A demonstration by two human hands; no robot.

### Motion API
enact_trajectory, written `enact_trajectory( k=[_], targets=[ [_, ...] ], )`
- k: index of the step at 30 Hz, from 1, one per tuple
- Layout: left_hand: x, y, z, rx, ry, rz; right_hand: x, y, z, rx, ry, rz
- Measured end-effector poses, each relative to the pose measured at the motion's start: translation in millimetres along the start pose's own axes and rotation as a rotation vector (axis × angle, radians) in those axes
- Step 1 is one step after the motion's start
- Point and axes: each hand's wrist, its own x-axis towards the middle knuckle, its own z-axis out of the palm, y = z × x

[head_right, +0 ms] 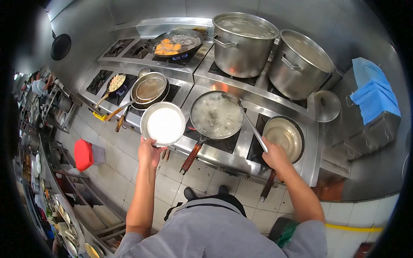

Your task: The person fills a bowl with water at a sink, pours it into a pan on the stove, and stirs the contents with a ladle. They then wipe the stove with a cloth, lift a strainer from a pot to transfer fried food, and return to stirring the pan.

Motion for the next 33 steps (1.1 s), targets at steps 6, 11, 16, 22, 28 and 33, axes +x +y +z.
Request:
enact_trajectory(
  k=[6,11,16,22,28,33],
  targets=[
    [24.7,12.3,48.8,0.025,-0.094,0.03,-21.4,-21.8,-29.1,0.457,-0.455,0.205],
    [42.6,9.3,80.6,0.058,-0.166,0.008,-25.1,-16.4,-20.9,0.933,-0.602,0.277],
    [50.7,6.1,104.7,0.126,-0.162,0.01,-18.4,-17.0,-2.9,1.296,-0.766,0.387],
    [65.5,-2.4,119.4,0.149,-0.185,0.052,-9.5,-39.2,79.9,1.353,-0.626,0.185],
    [66.4,3.3,136.3,0.146,-0.179,0.102,-6.1,-50.7,103.0,0.329,-0.044,0.018],
    [74.9,9.7,145.9,0.149,-0.216,0.149,-27.4,-45.4,65.9,0.279,-0.166,0.073]
  ],
)
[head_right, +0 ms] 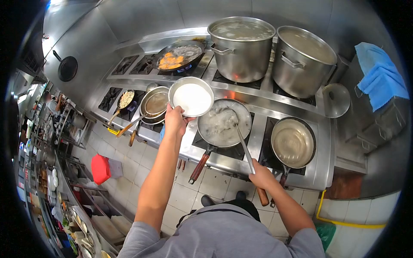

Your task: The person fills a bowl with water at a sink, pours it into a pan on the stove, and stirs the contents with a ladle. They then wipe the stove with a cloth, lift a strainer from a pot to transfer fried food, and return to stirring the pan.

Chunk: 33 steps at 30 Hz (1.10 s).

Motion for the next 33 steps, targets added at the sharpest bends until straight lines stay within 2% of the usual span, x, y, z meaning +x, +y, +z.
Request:
enact_trajectory(
  k=[2,3,5,6,8,9,11,12,14,15,17,18,22,24,25,27,28,31,33],
  targets=[
    [0.3,5.6,4.6,0.004,0.004,0.014,-13.4,-12.2,-25.5,0.441,-0.31,0.102],
    [0.3,8.3,7.0,0.01,0.004,0.027,-13.2,-10.1,-26.1,0.441,-0.31,0.103],
    [0.7,12.7,11.4,0.01,0.004,0.028,-11.8,-2.4,-27.8,0.885,-0.517,0.119],
    [1.2,13.9,12.8,0.011,0.004,0.031,-9.7,-0.3,-28.5,0.886,-0.515,0.119],
    [3.4,14.4,14.0,0.011,-0.002,0.031,-3.1,3.0,-28.0,1.228,-0.61,0.237],
    [3.9,14.9,14.6,0.011,-0.006,0.031,-0.1,3.8,-24.3,1.23,-0.61,0.236],
    [4.0,15.1,15.9,0.022,0.002,0.027,9.1,5.8,-11.8,1.474,-0.647,0.264],
    [3.8,15.6,16.2,0.032,0.013,0.025,19.3,12.9,3.9,1.473,-0.648,0.262],
    [1.8,15.3,16.4,0.038,0.013,0.037,35.4,26.6,38.5,0.986,-0.469,0.035],
    [0.5,16.4,17.0,0.043,0.01,0.047,33.1,19.4,39.7,0.985,-0.471,0.031],
    [-2.7,18.5,18.2,0.039,0.015,0.051,27.0,3.4,43.3,0.313,-0.101,0.0],
    [-4.0,19.5,19.1,0.033,0.017,0.053,24.9,1.0,47.3,0.137,-0.023,-0.036],
    [-5.4,21.4,20.1,0.027,0.013,0.065,5.9,-6.0,25.5,0.272,-0.165,0.069],
    [-7.4,23.2,21.2,0.035,0.015,0.078,-2.5,-11.2,1.7,0.723,-0.413,0.101],
    [-8.2,23.8,22.0,0.036,0.012,0.078,-0.4,-7.0,-3.3,0.725,-0.411,0.101],
    [-9.1,24.7,24.2,0.048,-0.005,0.1,3.0,2.6,-12.3,1.119,-0.611,0.161],
    [-8.5,24.0,24.7,0.049,-0.008,0.1,4.9,2.3,-14.4,1.121,-0.608,0.161],
    [-7.9,22.2,26.6,0.055,0.007,0.105,11.2,1.1,-16.1,1.568,-0.666,0.237],
    [-10.4,22.8,28.4,0.065,0.007,0.109,37.1,20.9,27.8,1.455,-0.654,0.17]
  ],
)
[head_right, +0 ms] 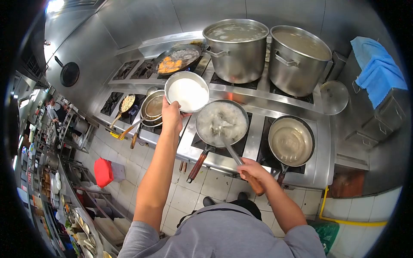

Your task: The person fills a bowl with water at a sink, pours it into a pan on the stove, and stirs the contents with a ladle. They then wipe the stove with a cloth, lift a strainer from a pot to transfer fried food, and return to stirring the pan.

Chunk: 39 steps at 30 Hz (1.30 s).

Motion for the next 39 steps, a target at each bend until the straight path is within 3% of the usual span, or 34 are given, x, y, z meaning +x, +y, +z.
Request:
enact_trajectory(
  k=[3,4,6,7,9,10,13,14,16,17,18,21,22,24,26,28,36,39],
  targets=[
    [-3.4,-0.8,4.0,0.01,0.025,0.005,16.5,11.4,15.8,-0.815,0.421,-0.213],
    [-3.4,-1.9,4.2,0.01,0.026,0.006,17.5,15.4,12.0,-0.815,0.42,-0.213],
    [-3.1,-4.9,4.3,-0.002,0.011,0.015,20.8,27.5,1.5,-1.484,0.666,-0.324],
    [-3.7,-5.0,5.2,-0.001,0.011,0.014,7.9,17.6,11.2,-1.484,0.666,-0.323],
    [-4.8,-4.0,7.2,0.024,0.018,0.006,-29.1,-13.2,39.9,-0.946,0.423,-0.081],
    [-4.3,-5.1,6.9,0.023,0.018,0.005,-32.4,-15.4,35.2,-0.946,0.423,-0.081],
    [-2.5,-7.6,9.1,0.005,0.004,0.02,-47.4,-26.6,20.0,-0.418,0.043,-0.008],
    [-2.0,-8.0,10.0,0.019,0.016,0.009,-51.5,-31.8,20.1,-0.418,0.043,-0.008],
    [-3.2,-7.0,10.8,0.033,0.037,0.004,-55.4,-40.7,23.6,0.067,0.017,0.072],
    [-4.3,-7.6,11.4,0.011,0.016,0.015,-47.2,-36.9,22.8,0.104,0.033,0.055],
    [-5.4,-7.6,10.5,-0.009,-0.001,0.028,-32.3,-28.4,16.2,0.096,0.017,0.066],
    [-3.3,-11.8,7.0,-0.024,0.021,0.05,0.7,-5.5,12.0,-0.491,0.187,-0.12],
    [-3.6,-11.6,6.6,-0.043,0.001,0.078,2.5,-5.9,17.8,-0.499,0.172,-0.111],
    [-3.4,-11.4,5.5,-0.056,0.031,0.071,-3.8,-11.4,24.8,-0.986,0.443,-0.267],
    [-2.3,-12.8,0.7,0.002,-0.014,0.068,-13.8,-19.4,14.5,-1.065,0.5,-0.238],
    [-3.6,-10.6,0.9,0.004,0.011,0.041,-18.4,-24.2,0.6,-1.377,0.617,-0.328],
    [-4.4,-15.2,3.4,0.017,0.01,0.023,-44.7,-42.5,-15.7,-1.646,0.739,-0.211],
    [-7.2,-15.3,4.6,-0.003,0.0,0.016,-45.5,-16.4,-26.6,-1.424,0.547,-0.273]
  ],
)
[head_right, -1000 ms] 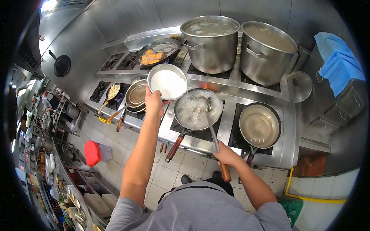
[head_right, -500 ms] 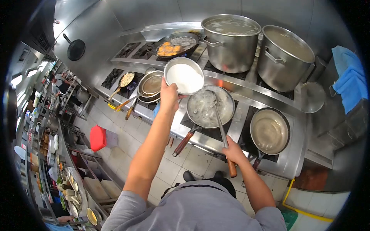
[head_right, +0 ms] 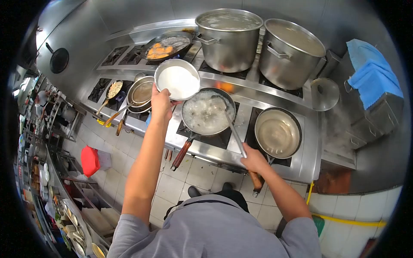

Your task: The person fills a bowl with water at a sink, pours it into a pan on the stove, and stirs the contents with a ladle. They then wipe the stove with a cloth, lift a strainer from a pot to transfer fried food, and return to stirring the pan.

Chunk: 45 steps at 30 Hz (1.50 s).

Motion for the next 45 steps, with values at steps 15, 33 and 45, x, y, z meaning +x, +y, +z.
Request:
enact_trajectory(
  k=[15,33,45],
  targets=[
    [2.4,1.0,0.9,0.007,-0.018,0.02,-37.6,-51.4,-3.2,1.12,-0.375,0.123],
    [5.4,7.0,3.5,0.035,-0.009,0.029,13.6,-34.2,-16.4,0.135,0.132,0.017],
    [5.1,5.2,5.3,0.026,-0.012,0.03,-12.9,-51.4,5.1,0.884,-0.305,0.166]
  ],
)
